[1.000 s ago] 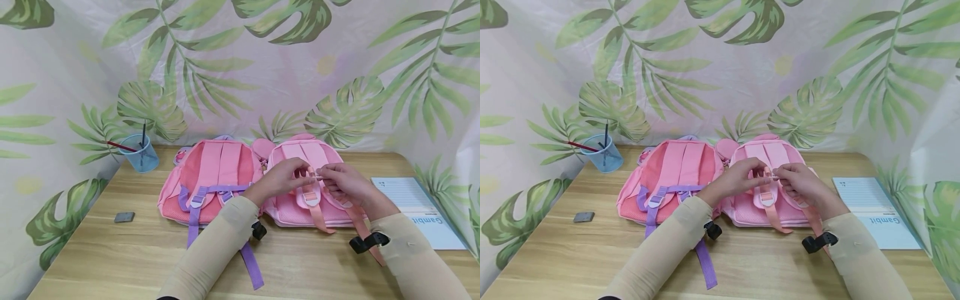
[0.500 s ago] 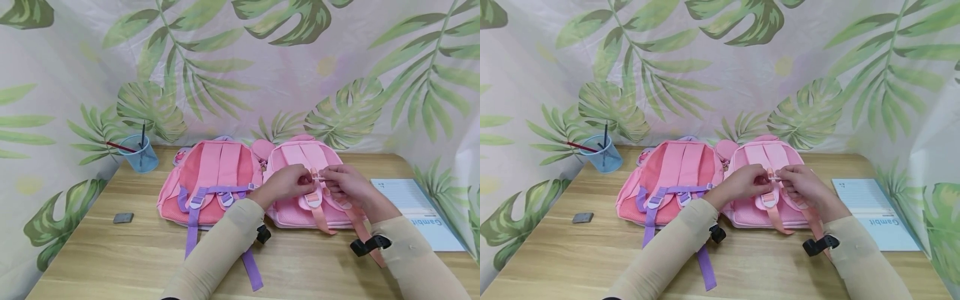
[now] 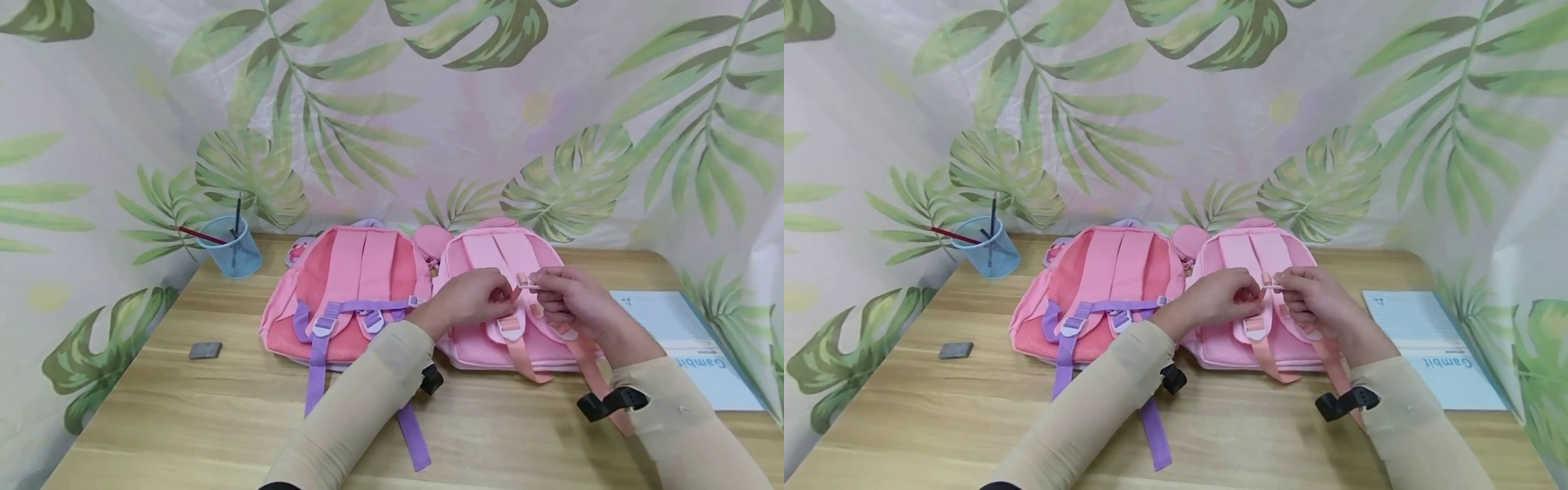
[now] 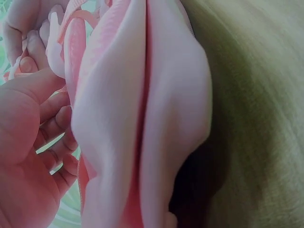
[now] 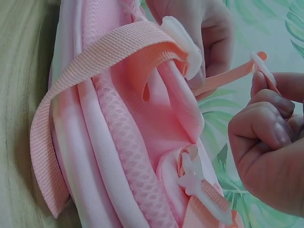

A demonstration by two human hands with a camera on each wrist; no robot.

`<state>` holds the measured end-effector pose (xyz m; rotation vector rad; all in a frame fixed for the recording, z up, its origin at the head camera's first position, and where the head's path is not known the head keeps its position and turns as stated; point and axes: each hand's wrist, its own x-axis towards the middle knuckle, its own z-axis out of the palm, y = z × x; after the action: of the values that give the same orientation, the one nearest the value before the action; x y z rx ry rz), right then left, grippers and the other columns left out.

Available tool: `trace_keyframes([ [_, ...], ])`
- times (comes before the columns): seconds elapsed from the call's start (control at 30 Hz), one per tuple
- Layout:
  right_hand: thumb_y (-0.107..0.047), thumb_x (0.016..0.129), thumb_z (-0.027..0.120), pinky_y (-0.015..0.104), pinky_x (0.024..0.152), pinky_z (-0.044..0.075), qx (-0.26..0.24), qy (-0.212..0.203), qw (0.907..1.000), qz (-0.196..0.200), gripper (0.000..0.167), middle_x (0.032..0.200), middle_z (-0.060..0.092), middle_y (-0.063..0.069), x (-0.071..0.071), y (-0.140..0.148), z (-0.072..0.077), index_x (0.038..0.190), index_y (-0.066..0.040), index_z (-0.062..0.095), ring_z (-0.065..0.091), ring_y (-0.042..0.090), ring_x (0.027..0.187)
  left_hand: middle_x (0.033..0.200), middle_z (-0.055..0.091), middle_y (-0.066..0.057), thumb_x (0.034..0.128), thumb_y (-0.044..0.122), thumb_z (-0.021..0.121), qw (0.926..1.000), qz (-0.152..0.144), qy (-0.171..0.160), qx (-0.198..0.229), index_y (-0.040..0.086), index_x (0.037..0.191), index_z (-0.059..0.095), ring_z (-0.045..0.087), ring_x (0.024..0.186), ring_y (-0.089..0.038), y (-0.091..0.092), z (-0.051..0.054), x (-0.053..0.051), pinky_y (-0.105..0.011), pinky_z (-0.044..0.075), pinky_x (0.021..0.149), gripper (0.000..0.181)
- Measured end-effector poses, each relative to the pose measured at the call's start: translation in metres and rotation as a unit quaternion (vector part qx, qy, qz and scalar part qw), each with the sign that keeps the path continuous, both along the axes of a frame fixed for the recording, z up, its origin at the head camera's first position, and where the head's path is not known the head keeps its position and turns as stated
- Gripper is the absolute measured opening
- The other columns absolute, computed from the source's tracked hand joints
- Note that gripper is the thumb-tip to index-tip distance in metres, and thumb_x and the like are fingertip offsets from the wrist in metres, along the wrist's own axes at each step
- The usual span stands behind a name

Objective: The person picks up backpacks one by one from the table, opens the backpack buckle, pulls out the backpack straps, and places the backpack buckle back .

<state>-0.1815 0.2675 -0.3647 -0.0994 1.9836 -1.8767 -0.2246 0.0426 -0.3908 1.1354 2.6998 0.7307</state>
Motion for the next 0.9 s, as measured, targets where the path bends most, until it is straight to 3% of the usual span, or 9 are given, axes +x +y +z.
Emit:
trace_keyframes([
  [0.47,-0.016,0.116,0.044,0.031,0.056,0.014,-0.069,-0.002,0.9976,-0.002,0.031,0.068,0.032,-0.006,-0.0014,-0.0046,0.0002,0.088,-0.016,0.06,0.016,0.017,0.059,0.097,0.065,0.006,0.1023,0.035,0.074,0.9993,0.005,0.014,-0.033,0.018,0.108,0.079,0.058,0.088,-0.008,-0.0033,-0.0027,0.0028,-0.019,0.046,0.077,0.018],
  [0.9,-0.012,0.116,0.039,0.033,0.057,0.009,-0.129,0.033,0.9911,-0.005,0.037,0.071,0.018,0.001,0.0011,-0.0041,-0.0032,0.087,-0.015,0.062,0.01,0.019,0.059,0.098,0.065,0.006,0.1022,0.038,0.074,0.9983,0.006,0.035,-0.045,0.02,0.106,0.08,0.058,0.089,-0.009,0.0003,-0.0004,0.0021,-0.02,0.045,0.075,0.019],
])
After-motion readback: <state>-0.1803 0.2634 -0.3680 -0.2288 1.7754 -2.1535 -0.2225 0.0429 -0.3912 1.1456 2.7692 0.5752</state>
